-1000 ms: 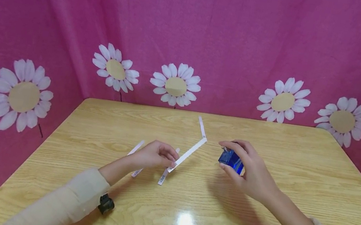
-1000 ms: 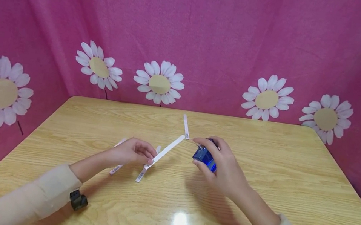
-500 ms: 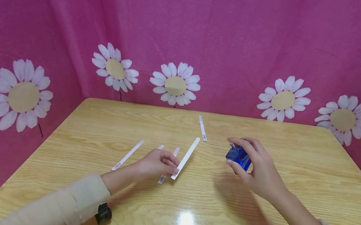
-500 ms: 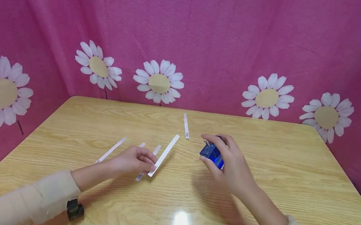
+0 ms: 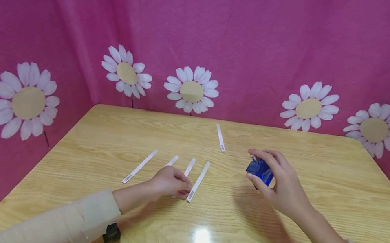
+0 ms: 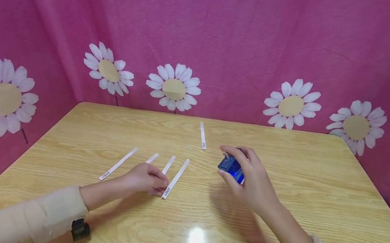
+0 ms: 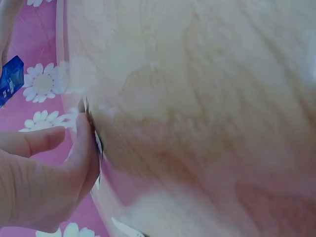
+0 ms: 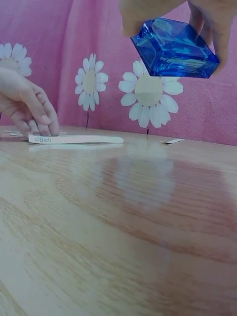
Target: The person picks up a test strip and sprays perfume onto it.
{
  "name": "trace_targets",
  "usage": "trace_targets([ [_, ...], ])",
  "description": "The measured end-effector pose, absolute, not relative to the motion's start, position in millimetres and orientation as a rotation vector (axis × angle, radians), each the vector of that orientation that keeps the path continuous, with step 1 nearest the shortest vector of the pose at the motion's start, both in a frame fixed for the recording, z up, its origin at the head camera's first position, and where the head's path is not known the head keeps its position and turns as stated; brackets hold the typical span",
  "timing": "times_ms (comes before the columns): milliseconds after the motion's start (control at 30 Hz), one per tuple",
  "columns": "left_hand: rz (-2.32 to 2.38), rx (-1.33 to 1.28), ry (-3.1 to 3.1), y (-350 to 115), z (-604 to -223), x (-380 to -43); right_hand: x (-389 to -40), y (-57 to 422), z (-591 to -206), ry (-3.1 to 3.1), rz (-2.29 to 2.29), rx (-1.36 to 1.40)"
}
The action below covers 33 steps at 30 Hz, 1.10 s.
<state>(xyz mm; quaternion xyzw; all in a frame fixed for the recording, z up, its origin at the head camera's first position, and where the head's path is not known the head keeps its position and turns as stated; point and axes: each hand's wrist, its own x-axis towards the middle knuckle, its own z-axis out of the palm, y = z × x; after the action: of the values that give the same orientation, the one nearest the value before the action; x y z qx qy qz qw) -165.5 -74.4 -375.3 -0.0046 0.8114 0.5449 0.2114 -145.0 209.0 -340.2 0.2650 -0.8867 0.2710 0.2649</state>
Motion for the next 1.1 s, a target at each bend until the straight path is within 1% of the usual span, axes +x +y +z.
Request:
trace_targets([
  [167, 1.473, 0.084, 2.273, -79, -371, -170, -146, 209, -339, -2.382, 0.710, 0.716],
  [333, 1.425, 0.170, 2.281, -80, -371, -184, -147, 210, -340, -2.401, 0.720, 0.708],
  [600, 1.466, 0.112, 2.304, -62, -367, -224, -147, 212, -347, -2.413, 0.730, 0.693],
  [933, 1.384, 0.128, 2.398, -20, -362, -277, -146, 217, -347, -2.424, 0.728, 0.676],
  [1100, 1.290, 0.001, 2.468, -2, -363, -299, -147, 217, -346, -2.436, 0.736, 0.683],
])
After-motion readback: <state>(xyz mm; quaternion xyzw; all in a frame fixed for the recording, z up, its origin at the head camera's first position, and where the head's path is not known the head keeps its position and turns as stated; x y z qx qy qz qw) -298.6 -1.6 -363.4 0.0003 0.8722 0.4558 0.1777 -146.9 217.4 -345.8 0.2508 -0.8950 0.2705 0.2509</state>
